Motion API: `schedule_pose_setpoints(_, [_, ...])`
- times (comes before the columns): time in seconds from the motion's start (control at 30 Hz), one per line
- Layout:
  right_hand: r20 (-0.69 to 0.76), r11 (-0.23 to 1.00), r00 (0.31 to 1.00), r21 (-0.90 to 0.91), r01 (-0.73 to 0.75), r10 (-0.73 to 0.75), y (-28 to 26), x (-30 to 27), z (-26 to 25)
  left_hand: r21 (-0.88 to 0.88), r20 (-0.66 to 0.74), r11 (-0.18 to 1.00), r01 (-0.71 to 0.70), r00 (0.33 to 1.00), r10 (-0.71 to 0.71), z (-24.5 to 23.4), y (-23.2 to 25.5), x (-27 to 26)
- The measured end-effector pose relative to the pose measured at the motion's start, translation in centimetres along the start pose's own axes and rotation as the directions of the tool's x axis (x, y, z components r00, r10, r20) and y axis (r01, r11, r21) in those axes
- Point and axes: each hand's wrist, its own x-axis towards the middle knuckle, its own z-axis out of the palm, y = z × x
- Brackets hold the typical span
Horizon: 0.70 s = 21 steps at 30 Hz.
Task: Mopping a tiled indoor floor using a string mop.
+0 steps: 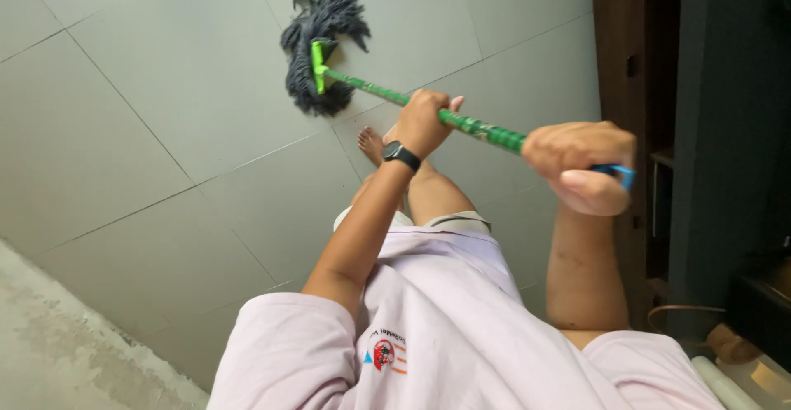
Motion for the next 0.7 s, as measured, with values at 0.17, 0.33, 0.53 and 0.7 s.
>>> schedule_pose_setpoints(0.17, [-0.054, 0.978, 0.977, 0.019, -0.206, 0.207, 7.5, -5.4, 5.7, 0.118, -0.102, 0.983, 0.139, 0.987, -0.127, -2.0, -11.9, -8.0])
schedule_pose_setpoints(0.33, [-0.101, 0.922, 0.916, 0.049, -0.385, 0.388, 10.8, -8.3, 6.5, 0.234, -0.082, 0.921, 0.312, 0.95, -0.301, -1.5, -16.3, -10.2])
schedule_pose_setpoints(0.53, [-0.309, 0.987, 0.94, -0.022, -0.157, 0.143, 1.6, -5.8, -0.1, 0.101, -0.109, 0.992, 0.078, 0.992, -0.067, 6.6, -6.6, -3.2])
schedule_pose_setpoints(0.7, [-0.234, 0.914, 0.967, -0.405, 0.001, -0.104, -10.0, -4.3, -6.2, -0.191, -0.047, 0.975, -0.111, 0.993, 0.104, 12.9, 9.5, 3.1])
